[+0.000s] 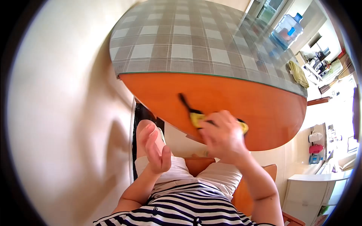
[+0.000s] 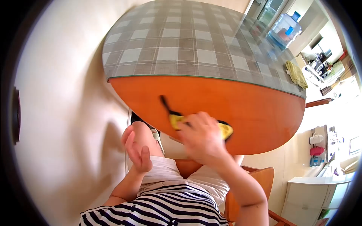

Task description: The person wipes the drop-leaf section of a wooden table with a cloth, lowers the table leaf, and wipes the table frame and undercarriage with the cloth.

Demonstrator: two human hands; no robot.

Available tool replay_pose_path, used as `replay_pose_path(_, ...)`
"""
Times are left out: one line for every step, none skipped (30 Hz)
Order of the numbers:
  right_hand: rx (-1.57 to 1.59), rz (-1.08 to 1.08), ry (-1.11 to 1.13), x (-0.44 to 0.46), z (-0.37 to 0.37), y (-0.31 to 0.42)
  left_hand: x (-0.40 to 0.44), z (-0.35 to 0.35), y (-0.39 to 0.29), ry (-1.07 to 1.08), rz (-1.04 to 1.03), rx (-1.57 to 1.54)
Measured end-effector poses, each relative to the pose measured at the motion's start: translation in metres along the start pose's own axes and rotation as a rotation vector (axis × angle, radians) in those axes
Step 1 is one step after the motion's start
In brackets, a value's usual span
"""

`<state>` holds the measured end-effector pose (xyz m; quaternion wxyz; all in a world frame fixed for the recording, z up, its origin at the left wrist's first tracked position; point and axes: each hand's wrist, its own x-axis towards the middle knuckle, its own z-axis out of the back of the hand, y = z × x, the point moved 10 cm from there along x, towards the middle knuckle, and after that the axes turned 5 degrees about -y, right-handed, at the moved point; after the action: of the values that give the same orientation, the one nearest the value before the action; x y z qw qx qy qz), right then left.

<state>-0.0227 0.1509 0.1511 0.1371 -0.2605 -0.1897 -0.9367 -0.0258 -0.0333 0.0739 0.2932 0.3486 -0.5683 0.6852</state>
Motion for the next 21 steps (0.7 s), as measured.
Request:
replay_pose_path(0.032,0.051,0.013,0.011,-0.014,0.020,-0.001,0.001,0.000,0.033,0.022,0.044)
replay_pose_path(0.033,0.108,-0.016,0.021,-0.021,0.040,-0.001,0.005,-0.001,0.023,0.019,0.049)
replay_pose_path(-0.024,0.162,-0.002,0.022,-0.030,0.052,-0.001,0.008,-0.001,0.007,0.024,0.052)
replay_pose_path(-0.080,0.214,0.010,0.020,-0.038,0.062,-0.001,0.011,-0.001,-0.007,0.030,0.053)
replay_pose_path(-0.078,0.222,0.012,0.017,-0.034,0.066,-0.003,0.015,-0.001,-0.015,0.033,0.056)
replay_pose_path(-0.148,0.268,0.026,0.011,-0.025,0.070,-0.005,0.020,0.000,-0.025,0.035,0.060)
replay_pose_path(-0.219,0.315,0.043,0.002,-0.018,0.072,-0.008,0.022,-0.001,-0.011,0.016,0.082)
replay_pose_path(-0.220,0.325,0.051,-0.009,-0.010,0.069,-0.011,0.022,-0.001,0.005,-0.003,0.102)
replay_pose_path(-0.282,0.324,0.082,-0.022,-0.004,0.063,-0.013,0.024,0.001,-0.012,0.011,0.090)
replay_pose_path(-0.345,0.324,0.115,-0.027,-0.004,0.060,-0.014,0.025,0.003,-0.022,0.019,0.089)
replay_pose_path(-0.349,0.330,0.125,-0.024,-0.007,0.060,-0.015,0.026,0.007,-0.025,0.042,0.099)
replay_pose_path(-0.314,0.317,0.146,-0.021,-0.014,0.059,-0.016,0.026,0.009,-0.020,0.065,0.103)
replay_pose_path(-0.281,0.302,0.163,-0.017,-0.021,0.058,-0.015,0.025,0.011,-0.021,0.069,0.094)
replay_pose_path(-0.288,0.297,0.166,-0.008,-0.033,0.060,-0.011,0.027,0.012,-0.058,0.067,0.069)
replay_pose_path(-0.295,0.340,0.136,0.005,-0.049,0.069,-0.006,0.031,0.013,-0.093,0.064,0.044)
replay_pose_path(-0.302,0.382,0.104,0.021,-0.065,0.080,-0.003,0.033,0.014,-0.089,0.063,0.035)
replay_pose_path(-0.286,0.368,0.137,0.038,-0.083,0.087,0.002,0.041,0.011,-0.106,0.019,0.090)
replay_pose_path(-0.273,0.357,0.169,0.058,-0.103,0.093,0.004,0.048,0.007,-0.128,-0.028,0.143)
replay_pose_path(-0.286,0.356,0.138,0.079,-0.121,0.100,0.003,0.053,0.010,-0.080,-0.008,0.207)
replay_pose_path(-0.301,0.353,0.107,0.098,-0.137,0.107,0.003,0.060,0.012,-0.133,0.017,0.175)
replay_pose_path(-0.313,0.320,0.112,0.115,-0.151,0.112,0.004,0.067,0.010,-0.183,0.019,0.165)
